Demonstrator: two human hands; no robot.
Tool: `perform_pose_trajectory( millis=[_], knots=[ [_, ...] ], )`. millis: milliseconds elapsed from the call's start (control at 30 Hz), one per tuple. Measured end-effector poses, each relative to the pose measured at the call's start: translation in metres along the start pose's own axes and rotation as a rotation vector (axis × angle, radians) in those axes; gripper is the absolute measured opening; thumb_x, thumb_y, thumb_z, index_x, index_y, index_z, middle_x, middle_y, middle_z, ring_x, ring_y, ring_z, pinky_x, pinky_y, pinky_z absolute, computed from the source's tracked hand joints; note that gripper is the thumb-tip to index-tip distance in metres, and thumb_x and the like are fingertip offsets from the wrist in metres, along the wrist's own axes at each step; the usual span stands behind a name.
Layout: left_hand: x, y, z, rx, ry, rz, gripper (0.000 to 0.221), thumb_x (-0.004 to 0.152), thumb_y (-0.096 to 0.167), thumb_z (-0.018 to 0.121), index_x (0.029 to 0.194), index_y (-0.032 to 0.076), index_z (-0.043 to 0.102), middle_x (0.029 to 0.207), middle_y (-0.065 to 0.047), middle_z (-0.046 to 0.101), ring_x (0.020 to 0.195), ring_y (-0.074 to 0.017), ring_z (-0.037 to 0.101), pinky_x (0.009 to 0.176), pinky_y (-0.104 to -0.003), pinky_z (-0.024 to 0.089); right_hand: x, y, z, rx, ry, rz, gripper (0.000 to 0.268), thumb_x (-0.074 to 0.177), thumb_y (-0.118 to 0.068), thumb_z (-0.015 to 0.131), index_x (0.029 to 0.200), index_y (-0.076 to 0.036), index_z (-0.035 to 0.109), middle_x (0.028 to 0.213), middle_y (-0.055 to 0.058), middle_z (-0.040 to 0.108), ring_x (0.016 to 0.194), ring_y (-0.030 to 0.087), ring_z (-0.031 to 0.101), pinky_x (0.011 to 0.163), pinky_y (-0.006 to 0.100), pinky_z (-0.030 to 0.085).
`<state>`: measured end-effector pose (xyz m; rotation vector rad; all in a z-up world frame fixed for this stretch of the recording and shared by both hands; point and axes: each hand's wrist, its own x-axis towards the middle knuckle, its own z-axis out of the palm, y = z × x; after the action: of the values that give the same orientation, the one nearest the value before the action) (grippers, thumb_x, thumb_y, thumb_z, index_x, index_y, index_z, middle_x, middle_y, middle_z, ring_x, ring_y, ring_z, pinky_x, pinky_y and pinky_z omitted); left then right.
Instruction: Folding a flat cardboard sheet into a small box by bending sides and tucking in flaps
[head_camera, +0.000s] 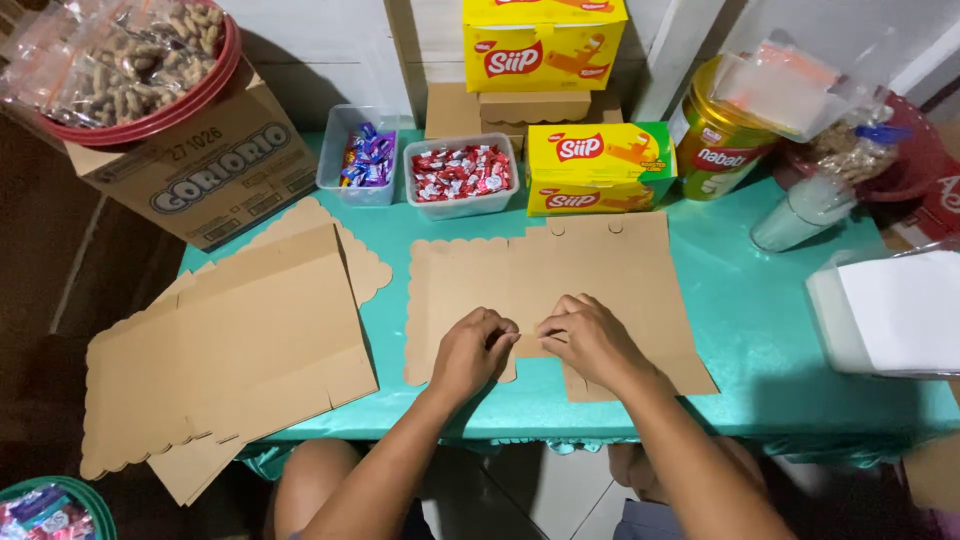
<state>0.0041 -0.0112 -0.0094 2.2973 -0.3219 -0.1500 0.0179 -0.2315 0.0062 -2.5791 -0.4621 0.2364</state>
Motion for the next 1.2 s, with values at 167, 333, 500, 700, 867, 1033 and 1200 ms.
perform_pose_trajectory(
  millis=[167, 333, 500, 700, 867, 1033, 1200],
  knots=[
    [0.000, -0.003, 0.000, -0.002, -0.003, -0.010, 0.010, 0.095, 0.025, 0.071, 0.099, 0.016, 0.074, 0.094, -0.005, 0.068, 0.097, -0.0306, 0.069, 0.083, -0.042, 0.057, 0.008, -0.015, 0.013, -0.019, 0.001, -0.032, 0.008, 0.087, -0.029, 0.076, 0.091, -0.024, 0.080, 0.089, 0.000, 0.063, 0.095, 0.024, 0.060, 0.090, 0.041, 0.050],
    [0.001, -0.002, -0.001, 0.020, -0.002, -0.018, 0.013, 0.096, 0.023, 0.068, 0.101, 0.012, 0.073, 0.095, -0.009, 0.068, 0.097, -0.0350, 0.069, 0.083, -0.045, 0.057, 0.012, -0.016, 0.019, -0.040, -0.006, -0.036, 0.008, 0.088, -0.030, 0.074, 0.092, -0.027, 0.079, 0.088, -0.003, 0.062, 0.095, 0.022, 0.060, 0.089, 0.040, 0.049],
    [0.001, 0.003, -0.002, 0.002, -0.004, -0.030, 0.015, 0.097, 0.025, 0.067, 0.103, 0.015, 0.074, 0.095, -0.007, 0.068, 0.098, -0.0322, 0.068, 0.085, -0.043, 0.056, 0.011, -0.011, 0.019, -0.012, 0.022, -0.041, 0.007, 0.087, -0.029, 0.075, 0.092, -0.025, 0.078, 0.090, -0.001, 0.064, 0.097, 0.024, 0.062, 0.089, 0.041, 0.050],
    [-0.003, 0.010, -0.010, -0.050, -0.009, 0.003, 0.024, 0.096, 0.028, 0.069, 0.116, 0.015, 0.074, 0.099, -0.007, 0.068, 0.102, -0.0304, 0.067, 0.090, -0.041, 0.054, 0.000, -0.005, -0.005, 0.081, 0.032, 0.023, 0.019, 0.082, -0.025, 0.079, 0.100, -0.020, 0.075, 0.094, 0.004, 0.069, 0.099, 0.028, 0.068, 0.088, 0.043, 0.054],
    [-0.003, 0.007, -0.008, -0.092, -0.015, 0.065, 0.027, 0.096, 0.027, 0.070, 0.119, 0.014, 0.075, 0.102, -0.005, 0.072, 0.106, -0.0305, 0.066, 0.095, -0.042, 0.049, -0.012, 0.007, -0.020, 0.193, 0.011, 0.145, 0.044, 0.079, -0.025, 0.083, 0.120, -0.020, 0.069, 0.104, 0.006, 0.071, 0.105, 0.027, 0.070, 0.092, 0.043, 0.055],
    [-0.008, 0.012, -0.015, -0.036, -0.088, 0.173, 0.012, 0.096, 0.030, 0.068, 0.097, 0.025, 0.079, 0.091, 0.004, 0.076, 0.099, -0.0206, 0.063, 0.095, -0.037, 0.038, -0.021, 0.006, -0.031, 0.184, -0.163, 0.136, 0.022, 0.084, -0.026, 0.077, 0.104, -0.020, 0.079, 0.101, 0.005, 0.076, 0.104, 0.027, 0.073, 0.093, 0.043, 0.056],
    [-0.008, 0.010, -0.015, -0.007, -0.110, 0.291, 0.020, 0.098, 0.039, 0.065, 0.086, 0.029, 0.077, 0.087, 0.008, 0.072, 0.095, -0.0173, 0.059, 0.093, -0.037, 0.035, -0.026, 0.019, -0.019, 0.145, -0.234, 0.060, 0.017, 0.081, -0.030, 0.080, 0.097, -0.023, 0.080, 0.099, 0.000, 0.074, 0.107, 0.025, 0.068, 0.096, 0.039, 0.053]
  ],
)
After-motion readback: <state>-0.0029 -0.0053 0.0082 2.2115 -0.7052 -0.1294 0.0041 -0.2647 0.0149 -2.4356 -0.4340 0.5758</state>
